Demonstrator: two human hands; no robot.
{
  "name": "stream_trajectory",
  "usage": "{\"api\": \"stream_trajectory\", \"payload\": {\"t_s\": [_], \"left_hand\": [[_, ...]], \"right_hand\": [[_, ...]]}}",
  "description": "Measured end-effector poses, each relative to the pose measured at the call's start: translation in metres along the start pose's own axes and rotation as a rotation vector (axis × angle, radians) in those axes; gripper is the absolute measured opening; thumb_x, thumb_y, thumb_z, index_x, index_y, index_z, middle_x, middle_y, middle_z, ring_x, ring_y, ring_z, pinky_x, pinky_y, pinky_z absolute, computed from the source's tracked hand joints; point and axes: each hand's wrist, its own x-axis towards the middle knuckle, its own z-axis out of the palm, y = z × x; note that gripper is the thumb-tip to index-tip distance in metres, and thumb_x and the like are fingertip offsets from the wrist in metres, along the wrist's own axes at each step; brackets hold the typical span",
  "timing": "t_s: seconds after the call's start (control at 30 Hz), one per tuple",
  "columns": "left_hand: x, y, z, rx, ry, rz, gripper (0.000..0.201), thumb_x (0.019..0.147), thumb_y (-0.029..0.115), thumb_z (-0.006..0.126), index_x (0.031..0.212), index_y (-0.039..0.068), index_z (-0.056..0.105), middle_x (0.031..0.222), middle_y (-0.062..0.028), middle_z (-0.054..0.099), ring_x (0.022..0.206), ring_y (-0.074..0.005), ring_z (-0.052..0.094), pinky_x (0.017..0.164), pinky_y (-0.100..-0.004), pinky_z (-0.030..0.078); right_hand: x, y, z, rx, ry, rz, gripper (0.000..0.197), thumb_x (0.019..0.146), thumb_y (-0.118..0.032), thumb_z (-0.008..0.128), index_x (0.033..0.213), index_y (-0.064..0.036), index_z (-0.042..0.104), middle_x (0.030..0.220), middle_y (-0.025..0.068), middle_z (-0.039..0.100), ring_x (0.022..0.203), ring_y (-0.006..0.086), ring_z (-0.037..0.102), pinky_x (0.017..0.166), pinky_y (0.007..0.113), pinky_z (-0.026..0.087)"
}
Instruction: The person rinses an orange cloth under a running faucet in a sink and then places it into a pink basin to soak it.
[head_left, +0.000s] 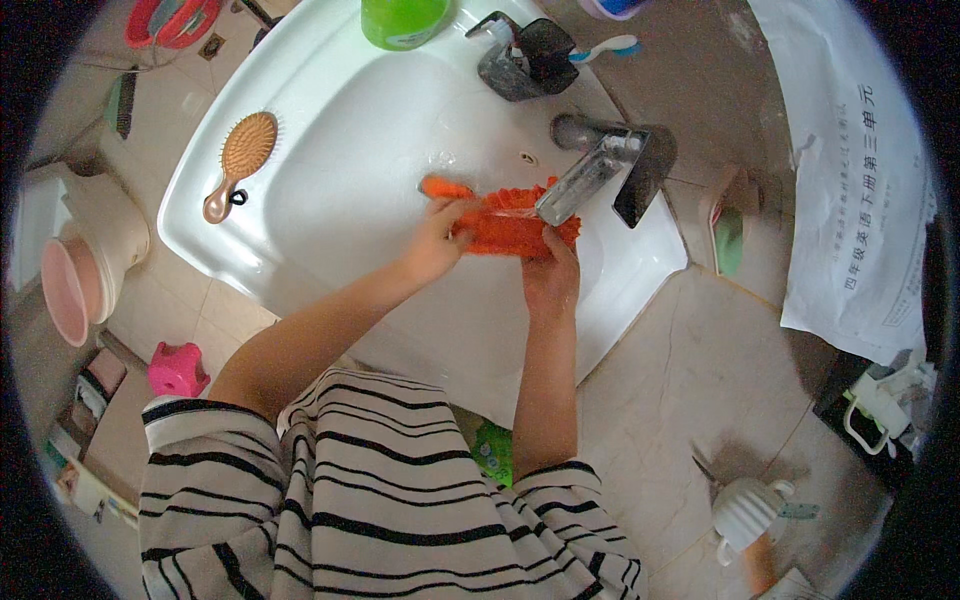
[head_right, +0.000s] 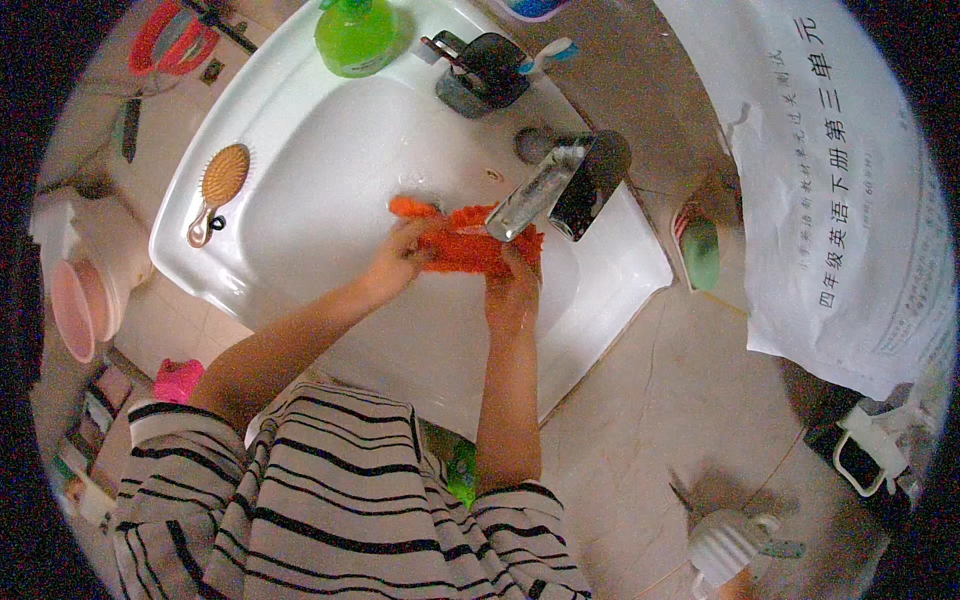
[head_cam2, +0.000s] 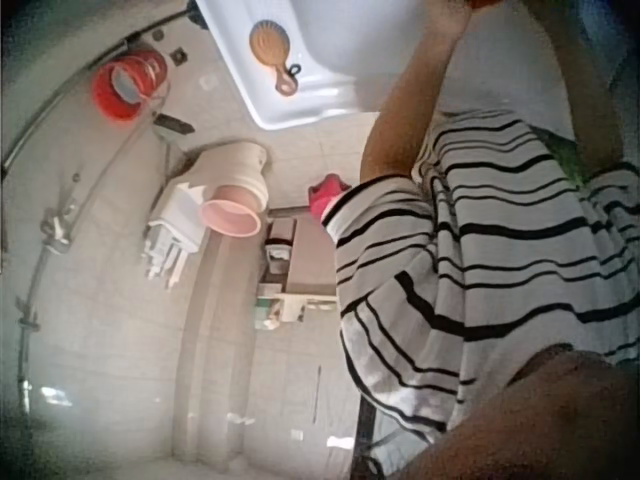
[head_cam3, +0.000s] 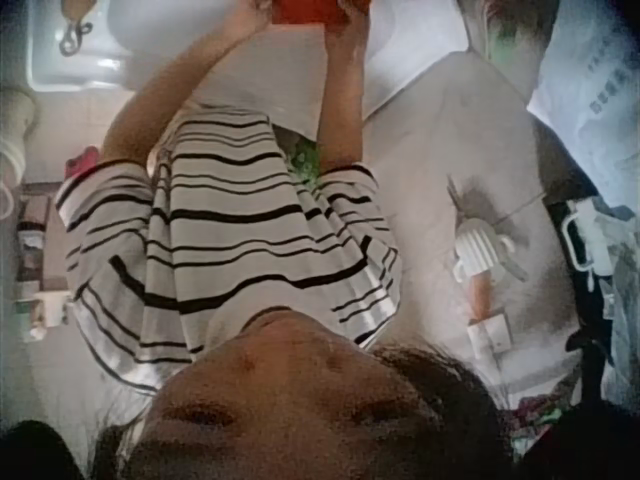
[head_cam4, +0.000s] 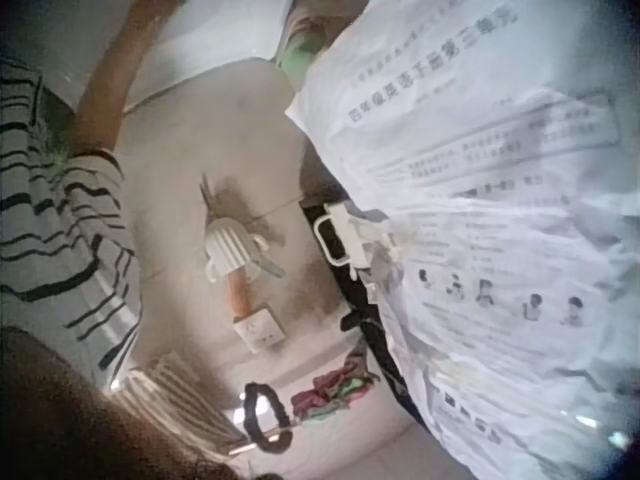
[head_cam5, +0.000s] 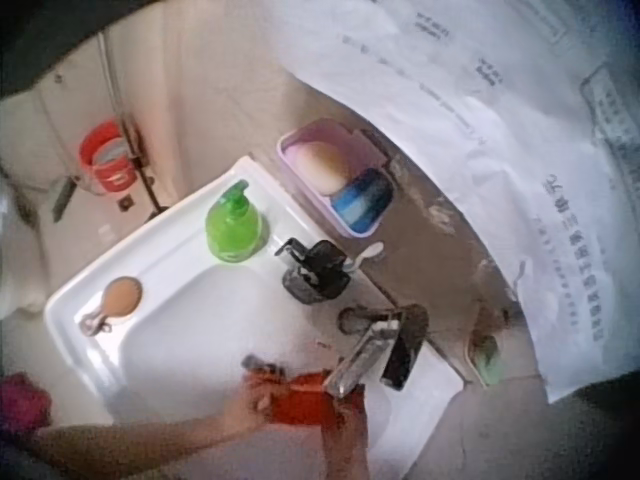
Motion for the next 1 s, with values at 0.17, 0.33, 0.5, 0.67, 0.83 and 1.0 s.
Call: {"api": "stream_trajectory", "payload": {"t_s": [0.17,0.33,0.5,0.67,0.83,1.0], "left_hand": [[-0.003,0.024,-0.009,0.270,-0.042,-0.052,0.028,0.079,0.025,0.058,0.105,0.012,0.059,0.104,-0.0159,0.047,0.100,-0.0339,0.045,0.087,-0.0403,0.039],[0.008,0.055,-0.012,0.510,0.029,-0.008,0.028,0.079,0.028,0.059,0.101,0.011,0.061,0.103,-0.0163,0.046,0.097,-0.0343,0.045,0.085,-0.0421,0.038],[0.013,0.052,-0.014,0.014,-0.299,0.111,0.030,0.078,0.033,0.060,0.097,0.010,0.062,0.110,-0.0170,0.045,0.104,-0.0352,0.042,0.085,-0.0421,0.037],[-0.004,0.069,-0.001,0.421,-0.166,0.084,0.025,0.076,0.034,0.061,0.087,0.012,0.066,0.113,-0.0131,0.048,0.111,-0.0328,0.040,0.093,-0.0483,0.030],[-0.005,0.064,-0.007,0.837,-0.062,0.135,0.024,0.075,0.034,0.061,0.083,0.012,0.067,0.108,-0.0103,0.051,0.108,-0.0288,0.042,0.093,-0.0537,0.027],[0.017,0.056,-0.024,0.350,-0.023,0.117,0.023,0.077,0.029,0.061,0.080,0.007,0.061,0.092,-0.0105,0.057,0.089,-0.0273,0.055,0.081,-0.0425,0.042]], "right_hand": [[-0.015,-0.010,0.008,0.072,-0.161,0.151,0.062,0.067,0.006,0.045,0.128,-0.0002,0.034,0.124,0.0174,0.045,0.118,0.0313,0.042,0.102,0.045,0.033],[-0.025,-0.006,0.014,-0.041,-0.197,0.060,0.066,0.066,0.008,0.045,0.130,-0.0013,0.031,0.125,0.0185,0.045,0.120,0.0314,0.041,0.103,0.045,0.032],[-0.032,-0.014,0.011,-0.152,-0.159,-0.037,0.069,0.068,0.007,0.052,0.132,-0.0054,0.030,0.127,0.0141,0.043,0.118,0.0276,0.043,0.099,0.040,0.037],[-0.033,-0.016,-0.007,-0.458,-0.004,-0.061,0.060,0.069,-0.002,0.065,0.123,-0.0054,0.040,0.123,0.0117,0.046,0.111,0.0247,0.048,0.094,0.036,0.041],[-0.028,-0.015,-0.006,-1.496,0.114,-0.188,0.037,0.069,-0.016,0.072,0.098,-0.0024,0.054,0.110,0.0145,0.052,0.095,0.0266,0.052,0.083,0.036,0.044],[-0.010,0.011,-0.032,-1.147,-0.098,-0.366,0.029,0.073,-0.022,0.070,0.087,-0.0038,0.054,0.099,0.0108,0.054,0.088,0.0248,0.052,0.078,0.035,0.044]]}}
